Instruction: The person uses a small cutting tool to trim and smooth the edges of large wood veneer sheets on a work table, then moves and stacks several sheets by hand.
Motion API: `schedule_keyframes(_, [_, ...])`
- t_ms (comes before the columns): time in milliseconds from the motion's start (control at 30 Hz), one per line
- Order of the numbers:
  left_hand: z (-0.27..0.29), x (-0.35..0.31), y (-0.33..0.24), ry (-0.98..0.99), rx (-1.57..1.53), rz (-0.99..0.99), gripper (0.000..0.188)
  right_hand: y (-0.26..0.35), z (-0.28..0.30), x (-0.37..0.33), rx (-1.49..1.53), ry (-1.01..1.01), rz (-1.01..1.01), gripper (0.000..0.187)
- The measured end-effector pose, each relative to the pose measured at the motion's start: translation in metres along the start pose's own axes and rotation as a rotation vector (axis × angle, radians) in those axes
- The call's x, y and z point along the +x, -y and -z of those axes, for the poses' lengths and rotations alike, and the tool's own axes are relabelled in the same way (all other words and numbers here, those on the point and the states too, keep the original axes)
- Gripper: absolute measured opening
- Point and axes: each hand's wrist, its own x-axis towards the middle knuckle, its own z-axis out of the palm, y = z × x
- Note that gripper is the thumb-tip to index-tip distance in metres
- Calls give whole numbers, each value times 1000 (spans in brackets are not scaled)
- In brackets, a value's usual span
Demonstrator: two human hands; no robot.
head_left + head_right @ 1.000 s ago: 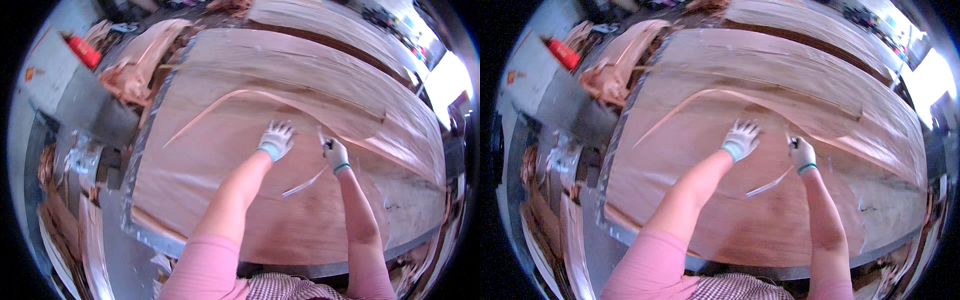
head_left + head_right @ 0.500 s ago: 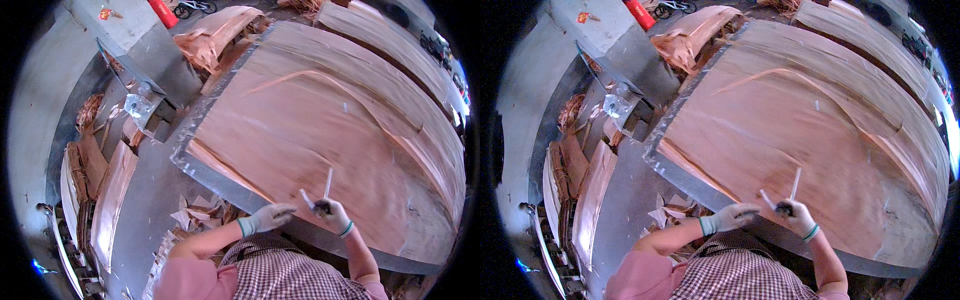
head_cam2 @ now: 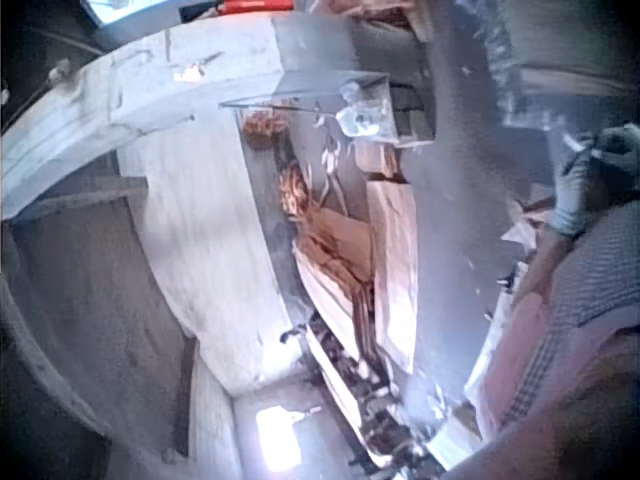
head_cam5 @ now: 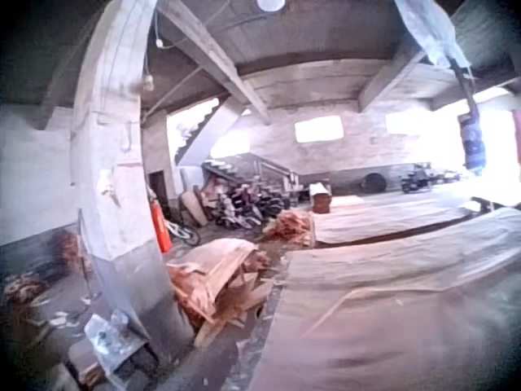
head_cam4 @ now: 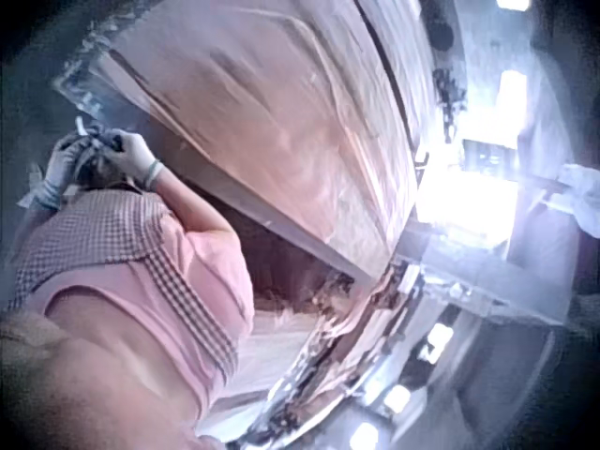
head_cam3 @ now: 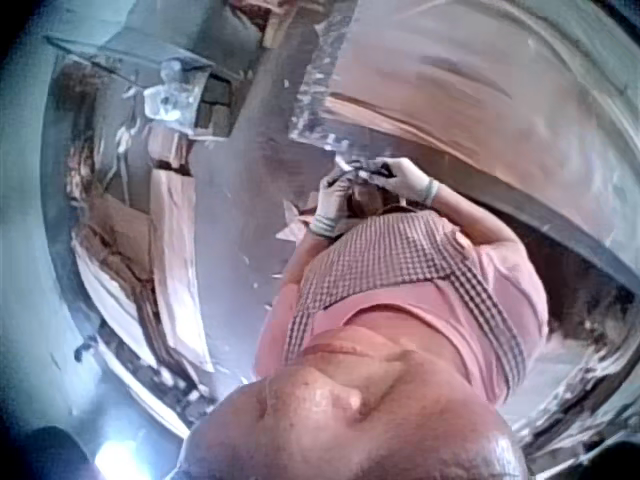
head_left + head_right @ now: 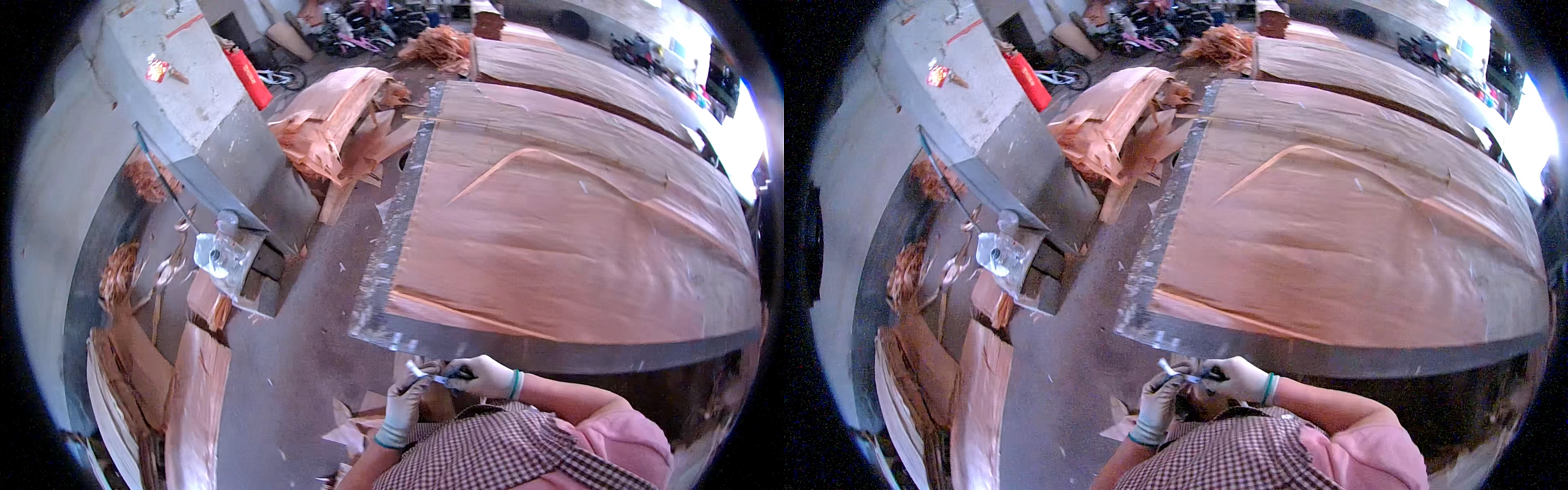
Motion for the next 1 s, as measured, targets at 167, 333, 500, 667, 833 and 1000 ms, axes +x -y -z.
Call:
schedule_keyframes(167, [107,-4,-72,-75,-129,-9,16,53,-77,91,9,62,-116,32])
schedule_keyframes(333, [179,25,-107,-125,-152,22,17,85,-107,163,-27,122,-177,30])
schedule_keyframes(500, [217,101,-164,-114,62,-190,16,65,-126,246,115,-63,-127,28])
schedule_keyframes(667, [266,184,-242,-136,208,-278,14,69,-129,361,315,-120,-68,21])
schedule_keyframes(833, [305,265,-304,-150,334,-249,16,99,-100,453,498,-94,-159,20])
schedule_keyframes(1000, [306,354,-318,-22,277,-81,14,105,-53,478,464,-222,-277,24])
